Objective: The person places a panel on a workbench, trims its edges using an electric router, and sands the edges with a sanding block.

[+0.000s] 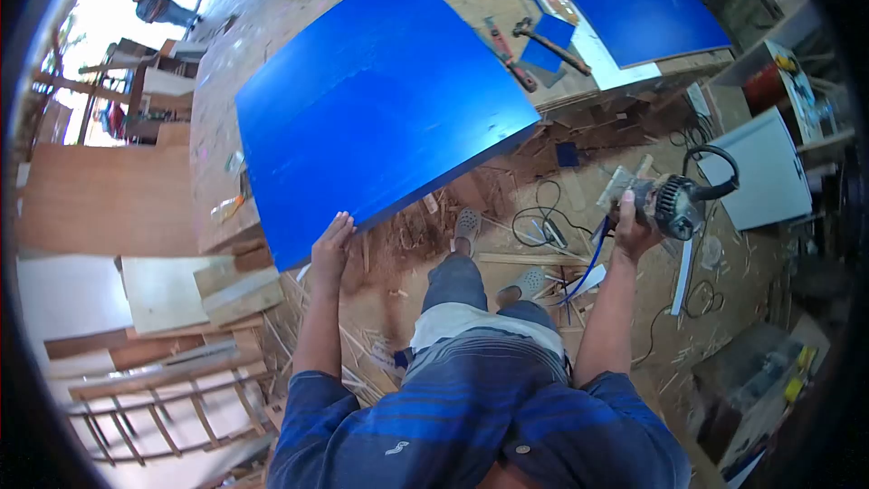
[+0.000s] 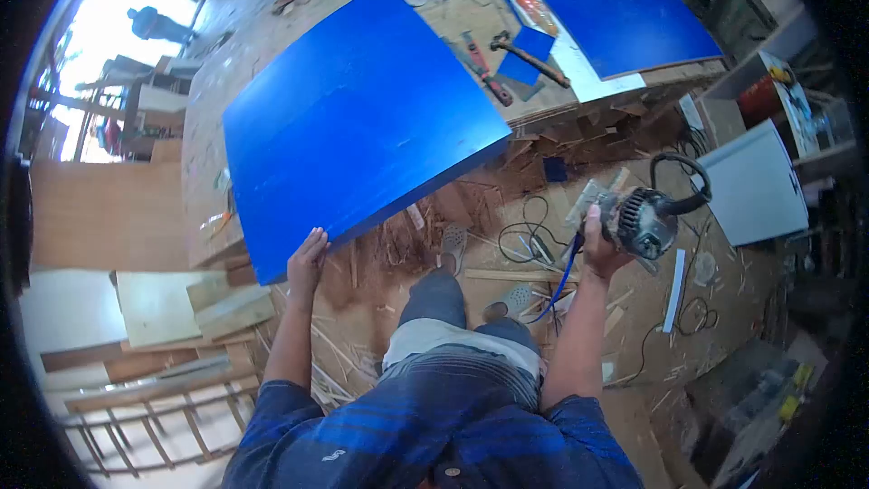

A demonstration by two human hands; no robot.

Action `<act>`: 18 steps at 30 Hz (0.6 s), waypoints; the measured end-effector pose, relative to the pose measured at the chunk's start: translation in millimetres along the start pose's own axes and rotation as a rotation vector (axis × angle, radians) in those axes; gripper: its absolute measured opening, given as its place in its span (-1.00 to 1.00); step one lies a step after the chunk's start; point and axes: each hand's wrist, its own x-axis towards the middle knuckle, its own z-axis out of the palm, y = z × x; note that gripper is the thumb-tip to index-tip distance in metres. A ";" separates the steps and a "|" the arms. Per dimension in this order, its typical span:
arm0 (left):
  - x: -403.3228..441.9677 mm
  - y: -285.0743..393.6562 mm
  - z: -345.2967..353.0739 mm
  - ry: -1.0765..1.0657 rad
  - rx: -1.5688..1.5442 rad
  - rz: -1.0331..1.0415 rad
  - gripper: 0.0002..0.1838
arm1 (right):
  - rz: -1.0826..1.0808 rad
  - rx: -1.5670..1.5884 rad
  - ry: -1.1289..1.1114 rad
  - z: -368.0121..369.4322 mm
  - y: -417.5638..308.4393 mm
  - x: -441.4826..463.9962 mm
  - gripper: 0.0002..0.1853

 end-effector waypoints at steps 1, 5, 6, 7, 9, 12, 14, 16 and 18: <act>-14.0 -12.9 -7.4 -0.006 0.021 -0.021 -0.73 | 0.001 0.071 0.011 4.6 -8.3 2.1 -0.27; -52.8 -49.2 -35.7 -0.025 0.087 -0.133 -0.77 | -0.017 0.092 -0.018 13.2 -25.5 -0.3 -0.29; -54.5 -46.3 -37.4 -0.055 0.159 -0.173 -0.77 | -0.031 0.096 -0.001 17.3 -28.7 -1.7 -0.29; -41.5 -28.4 -33.2 -0.078 0.033 -0.160 -0.77 | -0.044 0.091 0.017 20.2 -32.3 -4.4 -0.28; -22.0 51.6 -28.3 -0.129 -0.211 -0.154 -0.76 | -0.019 0.040 0.035 27.4 -38.4 -11.8 -0.21; 1.3 173.1 10.0 -0.765 -0.767 -0.239 -0.16 | 0.018 0.116 0.151 56.4 -87.1 -23.0 -0.34; -2.1 231.6 40.0 -0.878 -0.889 -0.040 -0.08 | -0.025 0.043 0.175 69.3 -106.3 -30.2 -0.42; -23.0 264.7 76.4 -0.848 -1.291 -0.029 -0.19 | -0.069 -0.043 0.191 80.5 -124.4 -40.5 -0.46; -24.2 264.6 70.6 -0.868 -1.291 -0.067 -0.32 | -0.103 -0.053 0.217 89.1 -144.5 -53.0 -0.47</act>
